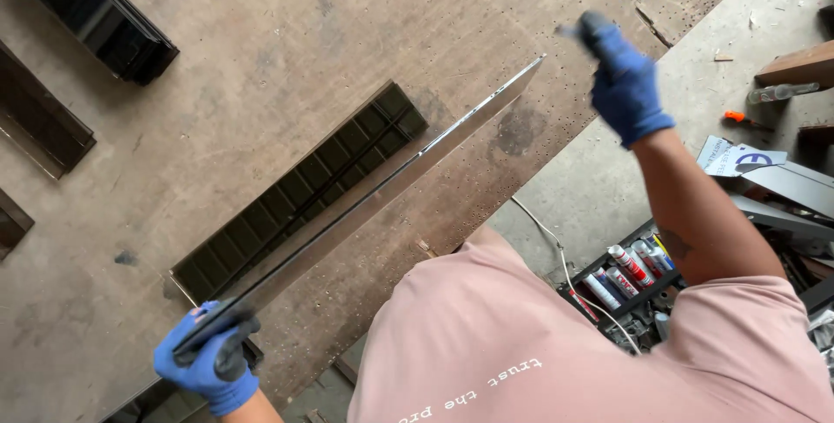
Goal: Sanding the edges of long metal strips using a handheld sanding block on a workbench.
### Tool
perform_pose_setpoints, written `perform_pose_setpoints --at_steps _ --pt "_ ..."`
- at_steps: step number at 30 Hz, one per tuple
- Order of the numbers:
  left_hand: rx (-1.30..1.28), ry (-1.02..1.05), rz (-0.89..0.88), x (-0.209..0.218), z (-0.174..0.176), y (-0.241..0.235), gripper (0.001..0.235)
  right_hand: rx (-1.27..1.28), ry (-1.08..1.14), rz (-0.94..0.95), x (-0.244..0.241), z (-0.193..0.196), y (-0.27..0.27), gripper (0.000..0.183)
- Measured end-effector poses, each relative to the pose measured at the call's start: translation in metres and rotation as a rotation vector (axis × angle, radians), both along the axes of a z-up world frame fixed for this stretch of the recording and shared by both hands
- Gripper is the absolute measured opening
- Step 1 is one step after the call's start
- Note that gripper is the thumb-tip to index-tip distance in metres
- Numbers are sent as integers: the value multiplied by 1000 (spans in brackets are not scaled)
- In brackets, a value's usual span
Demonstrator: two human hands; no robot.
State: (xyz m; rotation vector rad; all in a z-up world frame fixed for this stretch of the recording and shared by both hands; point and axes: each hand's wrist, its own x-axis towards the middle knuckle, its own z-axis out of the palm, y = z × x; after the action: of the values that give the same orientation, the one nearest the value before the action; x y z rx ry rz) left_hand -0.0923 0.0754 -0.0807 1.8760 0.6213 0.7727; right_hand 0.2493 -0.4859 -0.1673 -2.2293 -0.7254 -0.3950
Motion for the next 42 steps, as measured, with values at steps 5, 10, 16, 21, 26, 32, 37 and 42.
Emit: perform_pose_setpoints --at_steps 5,10,16,21,26,32,37,42 --pt "-51 124 -300 11 48 -32 35 -245 39 186 -28 -26 41 77" --pt "-991 103 -306 -25 -4 4 56 -400 -40 181 -19 -37 52 80" --pt "120 -43 -493 0 36 -35 11 -452 -78 150 -6 -72 5 73" --pt "409 -51 -492 0 37 -40 20 -332 132 106 0 -91 -99 72" --pt "322 -81 -468 -18 17 -36 10 -183 -8 4 -14 -41 -29 58" --pt "417 -89 -492 -11 20 -40 13 -369 161 186 10 -96 -59 65" --pt "692 8 -410 -21 6 -29 41 -107 222 -97 14 -75 -63 48" --pt "375 -85 -418 -17 12 -42 14 -178 426 86 -3 -59 -8 90"
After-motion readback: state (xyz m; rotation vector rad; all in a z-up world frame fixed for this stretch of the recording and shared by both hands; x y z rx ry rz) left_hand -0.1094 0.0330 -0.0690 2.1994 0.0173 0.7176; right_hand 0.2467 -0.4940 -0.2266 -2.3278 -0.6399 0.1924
